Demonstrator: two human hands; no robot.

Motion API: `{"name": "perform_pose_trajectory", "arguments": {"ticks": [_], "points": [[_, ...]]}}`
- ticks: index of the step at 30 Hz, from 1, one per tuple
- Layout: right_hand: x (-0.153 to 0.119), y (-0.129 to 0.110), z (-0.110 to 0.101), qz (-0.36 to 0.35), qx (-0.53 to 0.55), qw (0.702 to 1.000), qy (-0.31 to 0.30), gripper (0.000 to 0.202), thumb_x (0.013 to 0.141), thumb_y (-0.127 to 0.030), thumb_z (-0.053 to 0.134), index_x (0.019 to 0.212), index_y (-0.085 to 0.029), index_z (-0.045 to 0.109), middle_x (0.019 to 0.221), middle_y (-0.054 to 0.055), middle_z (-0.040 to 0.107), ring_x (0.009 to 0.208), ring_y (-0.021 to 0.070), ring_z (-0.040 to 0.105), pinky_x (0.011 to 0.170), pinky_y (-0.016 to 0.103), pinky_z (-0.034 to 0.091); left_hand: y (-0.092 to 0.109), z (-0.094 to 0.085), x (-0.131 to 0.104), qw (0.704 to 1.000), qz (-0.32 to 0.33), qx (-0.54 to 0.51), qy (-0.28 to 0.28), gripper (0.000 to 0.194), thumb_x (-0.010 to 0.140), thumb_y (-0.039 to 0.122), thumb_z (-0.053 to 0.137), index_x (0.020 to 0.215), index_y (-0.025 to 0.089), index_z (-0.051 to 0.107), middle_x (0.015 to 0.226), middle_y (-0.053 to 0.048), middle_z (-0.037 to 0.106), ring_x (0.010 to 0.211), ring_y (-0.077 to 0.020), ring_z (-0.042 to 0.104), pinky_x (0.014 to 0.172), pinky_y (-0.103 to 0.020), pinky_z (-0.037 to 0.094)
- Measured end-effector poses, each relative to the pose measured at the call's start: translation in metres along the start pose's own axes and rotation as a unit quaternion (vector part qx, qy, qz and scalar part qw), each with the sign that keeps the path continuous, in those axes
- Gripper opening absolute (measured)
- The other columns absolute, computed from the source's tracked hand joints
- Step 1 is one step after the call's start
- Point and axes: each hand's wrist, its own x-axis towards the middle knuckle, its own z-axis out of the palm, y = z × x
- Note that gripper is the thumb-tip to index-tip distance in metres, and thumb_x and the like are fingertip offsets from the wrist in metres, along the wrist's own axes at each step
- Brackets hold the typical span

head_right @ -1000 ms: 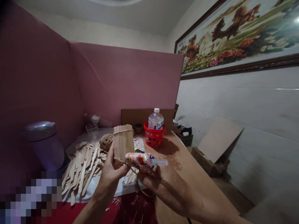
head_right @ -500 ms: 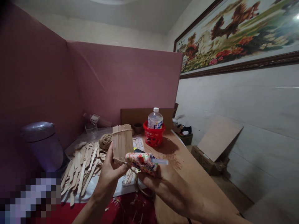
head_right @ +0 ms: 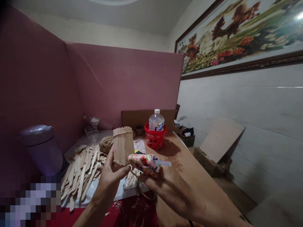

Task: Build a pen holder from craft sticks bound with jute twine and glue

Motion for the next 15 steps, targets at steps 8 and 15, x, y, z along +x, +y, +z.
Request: {"name": "perform_pose_trajectory", "arguments": {"ticks": [8,15], "points": [[-0.0035,0.0063,-0.0023,0.003,-0.004,1.0,0.027,0.027,0.084,-0.021,0.051,0.105,-0.028,0.067,0.08,0.002,0.065,0.1,0.0245,0.059,0.091,0.035,0.045,-0.0035,-0.0017,0.0019,1.0,0.006,-0.012,-0.01,0.109,0.053,0.022,0.081,0.144,0.019,0.021,0.127,-0.019,0.055,0.105,-0.0335,0.06,0.088,-0.042,0.047],[-0.0049,0.0069,-0.0025,0.004,-0.006,1.0,0.028,0.025,0.084,-0.022,0.053,0.102,-0.029,0.068,0.079,0.001,0.065,0.09,0.0226,0.06,0.084,0.032,0.047,0.0016,0.0007,-0.0011,0.999,0.002,-0.011,-0.033,0.102,0.06,0.023,0.078,0.144,0.019,0.02,0.132,-0.018,0.052,0.115,-0.0339,0.054,0.095,-0.042,0.044]]}}
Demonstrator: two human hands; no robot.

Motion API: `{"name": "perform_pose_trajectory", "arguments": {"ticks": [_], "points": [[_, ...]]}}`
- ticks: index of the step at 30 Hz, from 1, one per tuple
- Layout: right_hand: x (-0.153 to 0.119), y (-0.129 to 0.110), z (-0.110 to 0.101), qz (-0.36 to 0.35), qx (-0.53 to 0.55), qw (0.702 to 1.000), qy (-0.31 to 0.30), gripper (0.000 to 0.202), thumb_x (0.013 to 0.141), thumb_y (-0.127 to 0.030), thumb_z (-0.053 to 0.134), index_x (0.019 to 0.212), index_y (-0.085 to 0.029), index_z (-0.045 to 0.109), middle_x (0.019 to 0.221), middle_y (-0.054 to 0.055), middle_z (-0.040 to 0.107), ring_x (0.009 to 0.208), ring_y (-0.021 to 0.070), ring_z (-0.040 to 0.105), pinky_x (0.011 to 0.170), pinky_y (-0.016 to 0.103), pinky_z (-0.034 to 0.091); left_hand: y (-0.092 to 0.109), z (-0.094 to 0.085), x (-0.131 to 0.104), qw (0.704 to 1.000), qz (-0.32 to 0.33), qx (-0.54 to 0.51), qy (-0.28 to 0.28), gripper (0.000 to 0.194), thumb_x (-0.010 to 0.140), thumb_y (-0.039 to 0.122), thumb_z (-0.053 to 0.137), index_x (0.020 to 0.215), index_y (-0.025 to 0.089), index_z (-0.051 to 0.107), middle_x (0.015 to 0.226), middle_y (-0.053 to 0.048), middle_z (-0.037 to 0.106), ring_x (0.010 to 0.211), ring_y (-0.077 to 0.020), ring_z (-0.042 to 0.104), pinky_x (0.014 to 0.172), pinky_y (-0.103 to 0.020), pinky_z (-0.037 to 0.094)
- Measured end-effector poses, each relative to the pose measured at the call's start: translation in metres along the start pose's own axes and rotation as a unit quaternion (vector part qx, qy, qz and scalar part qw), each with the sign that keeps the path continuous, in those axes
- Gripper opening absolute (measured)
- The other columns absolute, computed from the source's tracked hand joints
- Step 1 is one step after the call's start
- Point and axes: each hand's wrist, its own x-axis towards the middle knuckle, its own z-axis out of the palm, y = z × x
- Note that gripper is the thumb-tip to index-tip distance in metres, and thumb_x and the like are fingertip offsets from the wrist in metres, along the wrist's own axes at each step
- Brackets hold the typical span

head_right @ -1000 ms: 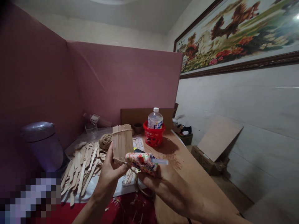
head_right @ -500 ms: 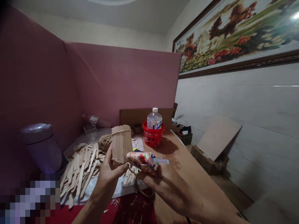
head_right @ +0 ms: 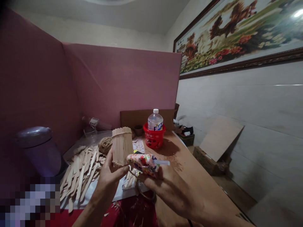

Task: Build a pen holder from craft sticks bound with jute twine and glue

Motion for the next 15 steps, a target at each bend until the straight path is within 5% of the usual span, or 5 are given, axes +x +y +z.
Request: {"name": "perform_pose_trajectory", "arguments": {"ticks": [10,15], "points": [[0.0024,-0.0057,0.0012,-0.012,0.014,1.0,-0.001,0.024,0.084,-0.023,0.053,0.102,-0.029,0.069,0.092,0.003,0.066,0.106,0.0245,0.055,0.095,0.035,0.043,-0.0032,-0.0012,0.0013,1.0,0.01,-0.002,-0.002,0.1,0.061,0.021,0.079,0.144,0.022,0.023,0.133,-0.016,0.052,0.117,-0.0331,0.053,0.097,-0.04,0.044],[0.0009,-0.0052,0.0007,-0.013,-0.003,1.0,0.007,0.026,0.084,-0.026,0.053,0.105,-0.029,0.067,0.09,0.003,0.066,0.091,0.0232,0.06,0.085,0.033,0.048,0.0003,0.0004,0.0004,1.0,0.006,0.008,0.002,0.099,0.06,0.022,0.079,0.143,0.02,0.025,0.131,-0.016,0.053,0.118,-0.0329,0.052,0.096,-0.04,0.044]]}}
